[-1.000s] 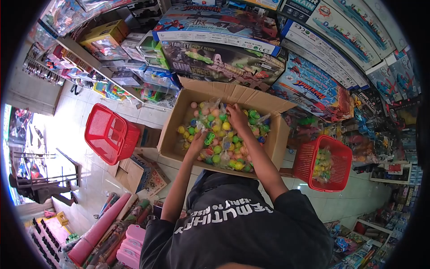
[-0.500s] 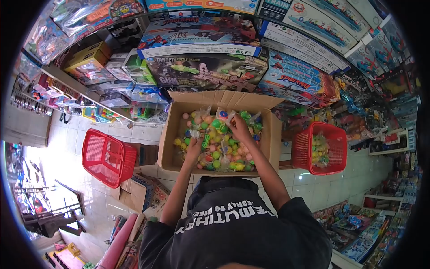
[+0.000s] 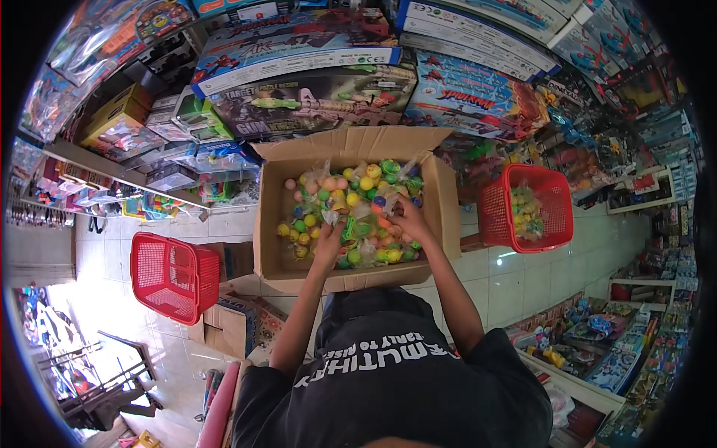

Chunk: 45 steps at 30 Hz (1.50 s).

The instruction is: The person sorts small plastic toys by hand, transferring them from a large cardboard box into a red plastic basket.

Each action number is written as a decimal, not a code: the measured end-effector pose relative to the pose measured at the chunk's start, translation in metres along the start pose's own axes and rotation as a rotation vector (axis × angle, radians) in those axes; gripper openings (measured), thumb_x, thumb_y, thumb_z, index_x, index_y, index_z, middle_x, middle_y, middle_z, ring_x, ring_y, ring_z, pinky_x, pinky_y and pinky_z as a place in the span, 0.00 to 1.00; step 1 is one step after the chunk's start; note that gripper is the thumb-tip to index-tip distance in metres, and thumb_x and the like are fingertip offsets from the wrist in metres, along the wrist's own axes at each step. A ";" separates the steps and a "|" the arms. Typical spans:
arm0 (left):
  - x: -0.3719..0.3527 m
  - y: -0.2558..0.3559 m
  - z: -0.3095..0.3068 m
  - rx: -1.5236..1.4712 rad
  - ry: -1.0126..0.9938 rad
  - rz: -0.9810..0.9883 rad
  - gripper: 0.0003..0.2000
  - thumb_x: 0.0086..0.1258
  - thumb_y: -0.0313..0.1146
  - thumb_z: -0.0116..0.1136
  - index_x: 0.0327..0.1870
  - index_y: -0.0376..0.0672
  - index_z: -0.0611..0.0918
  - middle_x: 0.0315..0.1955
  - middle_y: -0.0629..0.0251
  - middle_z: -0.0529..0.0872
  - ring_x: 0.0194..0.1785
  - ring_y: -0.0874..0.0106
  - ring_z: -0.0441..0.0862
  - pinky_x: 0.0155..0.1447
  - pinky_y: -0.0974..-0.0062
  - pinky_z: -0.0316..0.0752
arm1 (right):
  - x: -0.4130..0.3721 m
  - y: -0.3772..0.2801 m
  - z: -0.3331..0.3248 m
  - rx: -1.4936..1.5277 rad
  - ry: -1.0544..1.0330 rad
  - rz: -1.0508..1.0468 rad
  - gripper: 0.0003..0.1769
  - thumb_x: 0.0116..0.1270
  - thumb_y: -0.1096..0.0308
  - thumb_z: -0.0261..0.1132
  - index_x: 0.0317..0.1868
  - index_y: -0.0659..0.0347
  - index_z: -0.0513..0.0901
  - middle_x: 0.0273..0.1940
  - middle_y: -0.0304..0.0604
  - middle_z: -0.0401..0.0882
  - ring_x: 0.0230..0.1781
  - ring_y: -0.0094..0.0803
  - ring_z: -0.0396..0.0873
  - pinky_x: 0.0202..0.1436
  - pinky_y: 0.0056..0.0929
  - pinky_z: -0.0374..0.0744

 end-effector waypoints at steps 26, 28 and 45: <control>-0.090 -0.115 0.313 0.016 -0.579 -0.051 0.17 0.72 0.43 0.42 0.56 0.45 0.67 0.47 0.68 0.74 0.50 0.74 0.74 0.46 0.68 0.75 | -0.234 -0.002 -0.187 0.163 0.073 -0.009 0.22 0.56 0.64 0.67 0.49 0.61 0.71 0.38 0.34 0.73 0.34 0.19 0.69 0.38 0.22 0.71; -0.098 -0.132 0.340 0.041 -0.616 -0.054 0.17 0.72 0.43 0.43 0.56 0.44 0.67 0.47 0.68 0.74 0.50 0.75 0.74 0.46 0.69 0.75 | -0.260 -0.004 -0.215 -0.028 0.199 -0.088 0.23 0.55 0.63 0.68 0.49 0.62 0.71 0.36 0.34 0.73 0.34 0.20 0.69 0.37 0.23 0.71; -0.126 -0.189 0.457 0.313 -0.818 -0.120 0.22 0.70 0.44 0.46 0.59 0.41 0.64 0.48 0.63 0.73 0.47 0.75 0.74 0.42 0.76 0.75 | -0.369 0.063 -0.327 0.072 0.500 0.084 0.14 0.60 0.61 0.63 0.39 0.64 0.76 0.26 0.36 0.75 0.26 0.20 0.73 0.29 0.22 0.72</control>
Point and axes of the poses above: each hand's wrist, its own x-axis towards the middle knuckle, its own z-axis out of the palm, y = z × x, the point moved 10 cm from there along x, towards the middle knuckle
